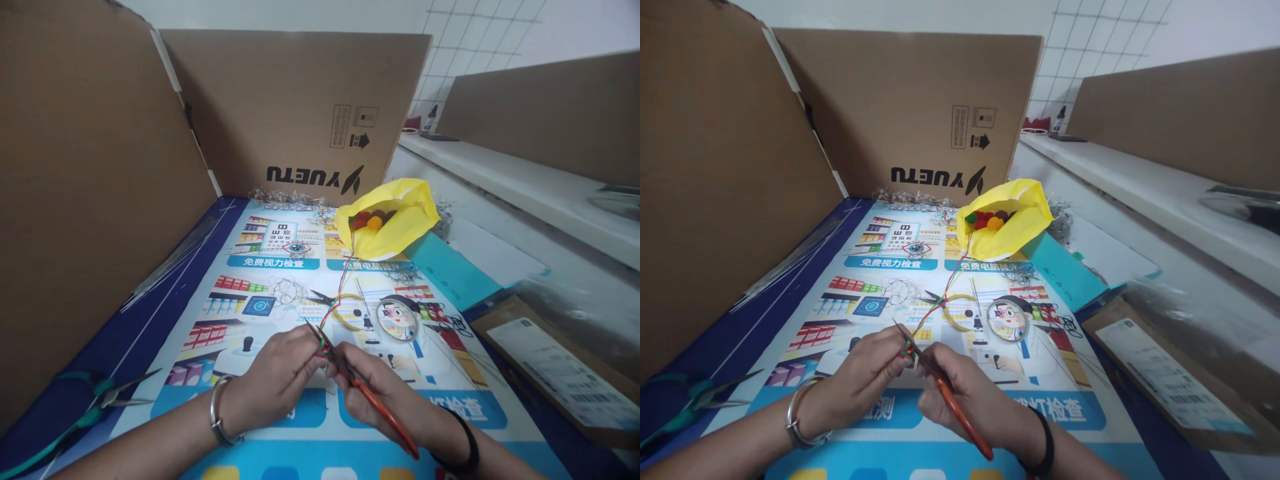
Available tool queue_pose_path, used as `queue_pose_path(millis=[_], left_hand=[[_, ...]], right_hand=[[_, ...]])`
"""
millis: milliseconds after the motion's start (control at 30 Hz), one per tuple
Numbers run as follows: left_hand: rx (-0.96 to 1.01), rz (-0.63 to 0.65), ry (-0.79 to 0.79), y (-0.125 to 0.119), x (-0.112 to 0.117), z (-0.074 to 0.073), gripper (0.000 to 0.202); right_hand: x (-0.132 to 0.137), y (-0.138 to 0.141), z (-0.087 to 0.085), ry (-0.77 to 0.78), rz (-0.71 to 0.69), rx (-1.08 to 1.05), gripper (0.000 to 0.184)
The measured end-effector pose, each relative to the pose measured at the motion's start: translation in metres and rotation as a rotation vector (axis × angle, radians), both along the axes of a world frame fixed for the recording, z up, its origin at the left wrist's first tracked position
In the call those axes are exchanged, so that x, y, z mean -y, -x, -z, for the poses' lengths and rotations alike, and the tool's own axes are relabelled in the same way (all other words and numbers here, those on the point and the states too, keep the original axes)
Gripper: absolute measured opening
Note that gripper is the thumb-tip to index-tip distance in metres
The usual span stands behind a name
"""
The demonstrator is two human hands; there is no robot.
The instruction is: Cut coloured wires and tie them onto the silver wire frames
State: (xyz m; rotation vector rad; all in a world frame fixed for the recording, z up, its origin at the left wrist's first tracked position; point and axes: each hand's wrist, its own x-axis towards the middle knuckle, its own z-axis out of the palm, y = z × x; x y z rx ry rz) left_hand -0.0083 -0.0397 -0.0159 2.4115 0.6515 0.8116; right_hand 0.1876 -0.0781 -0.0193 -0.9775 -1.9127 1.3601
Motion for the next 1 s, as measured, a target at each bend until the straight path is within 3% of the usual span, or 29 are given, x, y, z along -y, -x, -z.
queue_pose_path(millis=[233,467,633,733,867,1000], left_hand=[[-0.042,0.007,-0.169,-0.001,0.000,-0.002,0.035],[-0.022,0.077,-0.151,-0.002,-0.004,0.010,0.036],[-0.030,-0.034,0.093,0.000,-0.006,0.009,0.036],[0.123,-0.088,0.407,0.009,-0.008,0.004,0.034],[0.474,-0.166,0.692,0.018,-0.011,0.005,0.026],[0.684,-0.256,0.752,0.016,-0.011,0.006,0.020]], right_hand=[[0.003,-0.002,0.008,0.004,0.031,0.024,0.027],[-0.001,0.000,0.006,-0.020,0.012,0.038,0.036],[-0.009,-0.014,-0.011,0.016,0.076,0.076,0.029],[-0.011,-0.036,-0.014,-0.065,0.128,0.416,0.022],[-0.004,-0.070,0.005,-0.310,0.289,0.925,0.020],[0.008,-0.098,0.031,-0.486,0.318,1.090,0.030]])
